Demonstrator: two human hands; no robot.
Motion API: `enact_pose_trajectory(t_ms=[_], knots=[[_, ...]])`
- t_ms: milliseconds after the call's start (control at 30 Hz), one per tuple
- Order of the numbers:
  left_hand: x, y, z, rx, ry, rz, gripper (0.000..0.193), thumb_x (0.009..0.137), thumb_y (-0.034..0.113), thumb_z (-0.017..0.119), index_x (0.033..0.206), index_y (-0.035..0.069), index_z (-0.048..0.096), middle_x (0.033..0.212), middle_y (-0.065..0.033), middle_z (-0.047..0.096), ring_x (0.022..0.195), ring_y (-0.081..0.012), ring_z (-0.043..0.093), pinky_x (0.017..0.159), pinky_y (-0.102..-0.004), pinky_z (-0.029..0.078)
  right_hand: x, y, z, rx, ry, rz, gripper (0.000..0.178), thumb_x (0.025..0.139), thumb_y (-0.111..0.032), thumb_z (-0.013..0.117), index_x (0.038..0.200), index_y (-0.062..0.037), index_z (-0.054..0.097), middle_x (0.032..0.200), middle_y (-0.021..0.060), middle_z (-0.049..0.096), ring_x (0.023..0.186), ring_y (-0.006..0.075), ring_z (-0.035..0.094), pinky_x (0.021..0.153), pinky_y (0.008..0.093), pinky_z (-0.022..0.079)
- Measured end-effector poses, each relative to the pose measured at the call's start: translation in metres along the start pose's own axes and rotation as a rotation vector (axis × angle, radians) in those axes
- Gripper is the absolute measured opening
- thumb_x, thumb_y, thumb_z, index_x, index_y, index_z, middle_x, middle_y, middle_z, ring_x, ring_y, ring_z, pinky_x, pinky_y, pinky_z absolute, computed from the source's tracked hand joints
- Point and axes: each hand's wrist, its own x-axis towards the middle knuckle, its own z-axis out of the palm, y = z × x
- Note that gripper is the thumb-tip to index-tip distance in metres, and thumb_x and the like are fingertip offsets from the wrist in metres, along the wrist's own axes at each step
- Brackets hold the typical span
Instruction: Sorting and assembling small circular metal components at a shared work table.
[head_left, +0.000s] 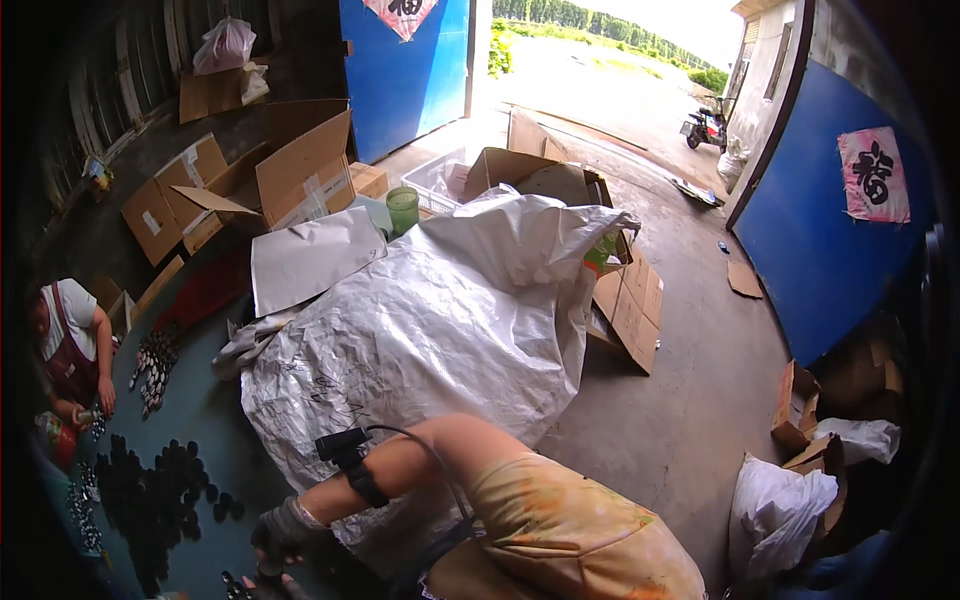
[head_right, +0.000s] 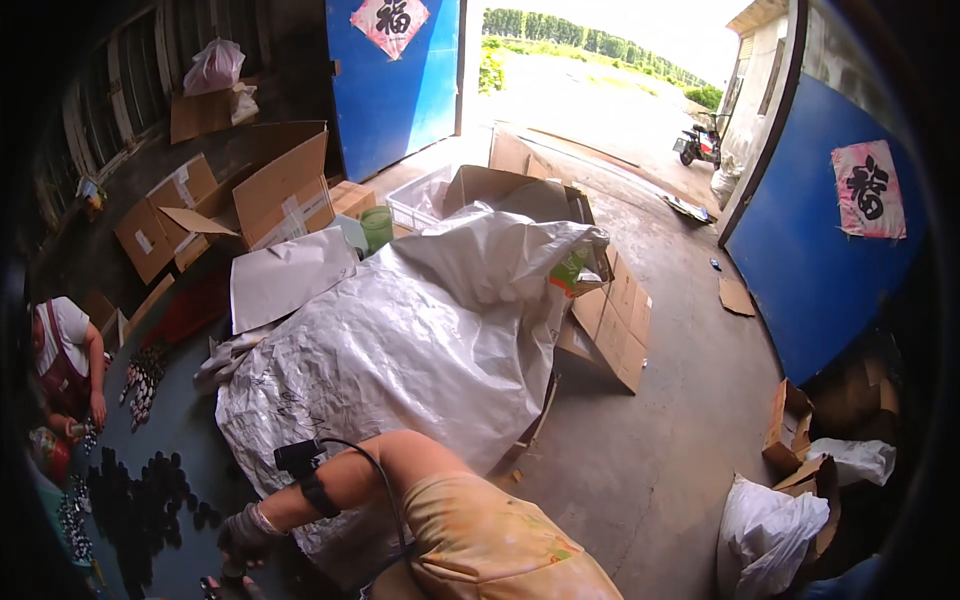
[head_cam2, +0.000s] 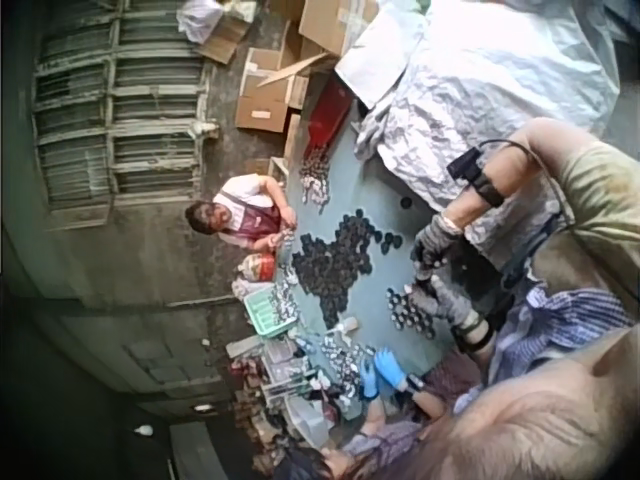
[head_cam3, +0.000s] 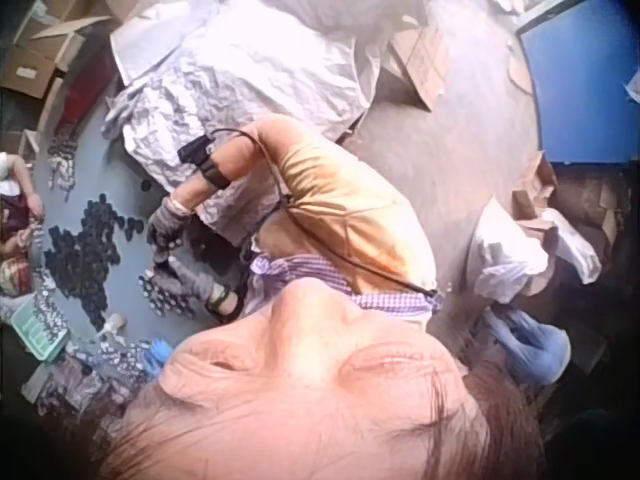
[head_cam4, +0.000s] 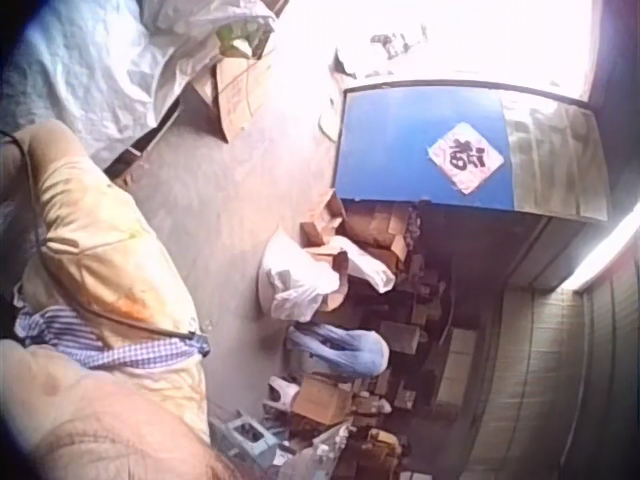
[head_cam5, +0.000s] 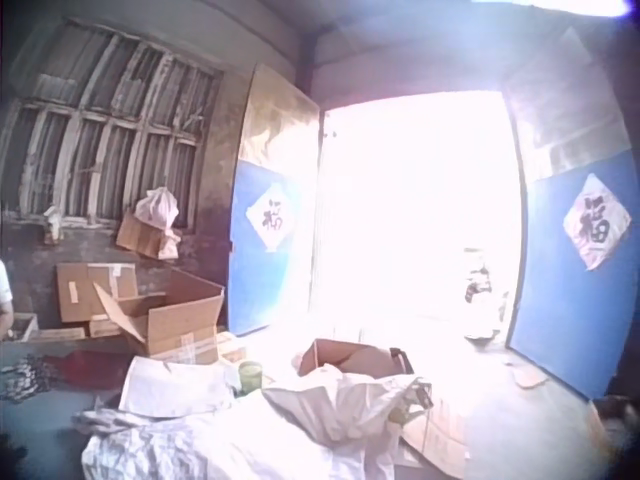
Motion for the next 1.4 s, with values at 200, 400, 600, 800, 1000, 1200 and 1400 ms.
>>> enact_pose_trajectory(t_ms=[200, 400, 600, 800, 1000, 1200, 1400], knots=[[-0.004, 0.006, -0.008, 0.121, -0.013, 0.025, 0.064, 0.085, 0.011, 0.067, 0.138, 0.000, 0.033, 0.119, -0.0189, 0.057, 0.102, -0.0296, 0.056, 0.093, -0.0404, 0.045, 0.027, 0.012, 0.000, -0.282, -0.043, -0.008, 0.032, 0.070, -0.009, 0.068, 0.100, -0.0038, 0.058, 0.075, 0.0091, 0.060, 0.064, 0.0216, 0.061, 0.053, 0.0338, 0.050], [-0.014, -0.008, -0.019, 0.236, 0.031, -0.018, 0.066, 0.080, -0.008, 0.058, 0.139, 0.002, 0.031, 0.125, -0.0158, 0.051, 0.110, -0.0237, 0.053, 0.097, -0.0363, 0.041, 0.018, 0.019, -0.006, -0.705, 0.135, -0.612, 0.063, 0.073, -0.002, 0.066, 0.131, -0.0031, 0.043, 0.114, 0.0164, 0.062, 0.105, 0.0278, 0.061, 0.087, 0.0357, 0.050], [-0.020, -0.007, -0.037, 0.292, 0.086, 0.040, 0.061, 0.079, -0.004, 0.065, 0.132, -0.002, 0.037, 0.110, -0.0138, 0.060, 0.103, -0.0219, 0.059, 0.093, -0.0348, 0.044, 0.003, -0.013, 0.005, -0.679, -0.127, 0.069, 0.034, 0.073, -0.008, 0.065, 0.106, -0.0001, 0.061, 0.106, 0.0119, 0.061, 0.088, 0.0213, 0.064, 0.081, 0.0276, 0.052], [-0.025, -0.010, -0.065, 0.444, 0.181, 0.085, 0.056, 0.077, -0.003, 0.067, 0.127, -0.004, 0.043, 0.106, -0.0142, 0.061, 0.099, -0.0250, 0.060, 0.090, -0.0364, 0.046, 0.043, 0.024, 0.017, -0.198, -0.147, 0.177, 0.030, 0.088, -0.009, 0.060, 0.117, -0.0024, 0.054, 0.082, 0.0050, 0.062, 0.066, 0.0119, 0.059, 0.060, 0.0290, 0.050], [-0.033, -0.026, -0.089, 0.613, 0.231, 0.084, 0.065, 0.072, -0.001, 0.071, 0.130, -0.003, 0.042, 0.106, -0.0146, 0.063, 0.098, -0.0257, 0.062, 0.089, -0.0361, 0.047, 0.072, 0.027, 0.060, -0.673, -0.356, -0.082, 0.021, 0.079, -0.014, 0.065, 0.099, -0.0120, 0.060, 0.091, 0.0046, 0.063, 0.082, 0.0204, 0.062, 0.071, 0.0313, 0.052], [-0.052, -0.040, -0.113, 0.675, 0.351, 0.010, 0.060, 0.074, 0.004, 0.069, 0.127, -0.005, 0.043, 0.106, -0.0169, 0.060, 0.099, -0.0314, 0.059, 0.086, -0.0396, 0.047, 0.156, 0.082, 0.058, -1.300, -0.255, -0.332, 0.012, 0.080, -0.019, 0.059, 0.089, -0.0116, 0.061, 0.096, 0.0090, 0.062, 0.087, 0.0292, 0.061, 0.076, 0.0397, 0.051], [-0.081, -0.054, -0.134, 0.807, 0.337, -0.141, 0.057, 0.075, 0.010, 0.072, 0.125, 0.000, 0.047, 0.103, -0.0122, 0.063, 0.094, -0.0281, 0.062, 0.081, -0.0382, 0.050, 0.208, 0.088, 0.083, -1.430, -0.130, -0.415, 0.019, 0.074, -0.015, 0.064, 0.089, -0.0058, 0.058, 0.088, 0.0191, 0.058, 0.086, 0.0378, 0.055, 0.074, 0.0477, 0.046]])
